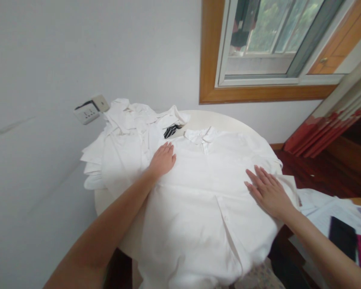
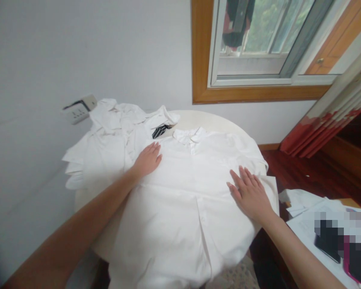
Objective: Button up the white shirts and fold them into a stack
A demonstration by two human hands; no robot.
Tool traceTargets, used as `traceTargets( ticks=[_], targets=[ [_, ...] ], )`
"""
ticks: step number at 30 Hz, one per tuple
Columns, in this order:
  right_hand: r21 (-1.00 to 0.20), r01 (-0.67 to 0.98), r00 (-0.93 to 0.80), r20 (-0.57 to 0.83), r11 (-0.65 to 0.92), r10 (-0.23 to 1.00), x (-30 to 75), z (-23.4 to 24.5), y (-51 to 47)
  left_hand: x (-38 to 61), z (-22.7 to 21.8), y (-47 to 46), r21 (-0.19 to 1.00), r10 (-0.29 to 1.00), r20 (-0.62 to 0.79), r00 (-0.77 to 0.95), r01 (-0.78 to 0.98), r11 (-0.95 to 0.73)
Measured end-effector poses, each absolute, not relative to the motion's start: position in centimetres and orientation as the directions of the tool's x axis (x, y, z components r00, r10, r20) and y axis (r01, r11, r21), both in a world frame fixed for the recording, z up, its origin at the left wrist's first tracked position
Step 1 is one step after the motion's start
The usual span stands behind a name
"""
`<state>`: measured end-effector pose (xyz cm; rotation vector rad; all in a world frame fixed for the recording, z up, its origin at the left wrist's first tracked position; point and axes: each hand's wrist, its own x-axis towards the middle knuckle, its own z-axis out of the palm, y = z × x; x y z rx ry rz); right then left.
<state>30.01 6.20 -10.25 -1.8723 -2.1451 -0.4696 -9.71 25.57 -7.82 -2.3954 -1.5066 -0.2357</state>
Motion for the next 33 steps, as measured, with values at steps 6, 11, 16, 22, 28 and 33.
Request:
traceTargets(
  ticks=[6,11,16,22,28,33],
  targets=[
    [0.091,0.988,-0.154,0.391,0.128,0.908,30.0,-10.1,6.1,-10.1,-8.6,26.4,-0.137,0.883,0.258,0.392,0.919,-0.369],
    [0.096,0.987,-0.158,0.395,0.131,0.905,30.1,-10.3,6.1,-9.4,-7.1,26.9,-0.156,0.912,0.164,0.376,0.923,-0.352],
    [0.084,0.988,-0.152,0.412,0.129,0.899,30.1,-10.4,6.1,-6.6,-6.8,28.2,-0.113,0.870,0.247,0.426,0.905,-0.411],
    [0.085,0.988,-0.152,0.385,0.130,0.910,29.9,-10.1,6.1,-5.7,-8.6,29.6,-0.023,0.873,0.158,0.461,0.886,-0.464],
    [0.072,0.987,-0.158,0.389,0.141,0.908,30.0,-9.9,6.0,-6.6,-8.6,31.6,-0.009,0.917,0.151,0.369,0.928,-0.372],
    [0.056,0.991,-0.131,0.372,0.119,0.919,29.9,-9.9,6.1,-6.4,-8.5,32.0,0.001,0.925,0.198,0.324,0.944,-0.331]
  ],
)
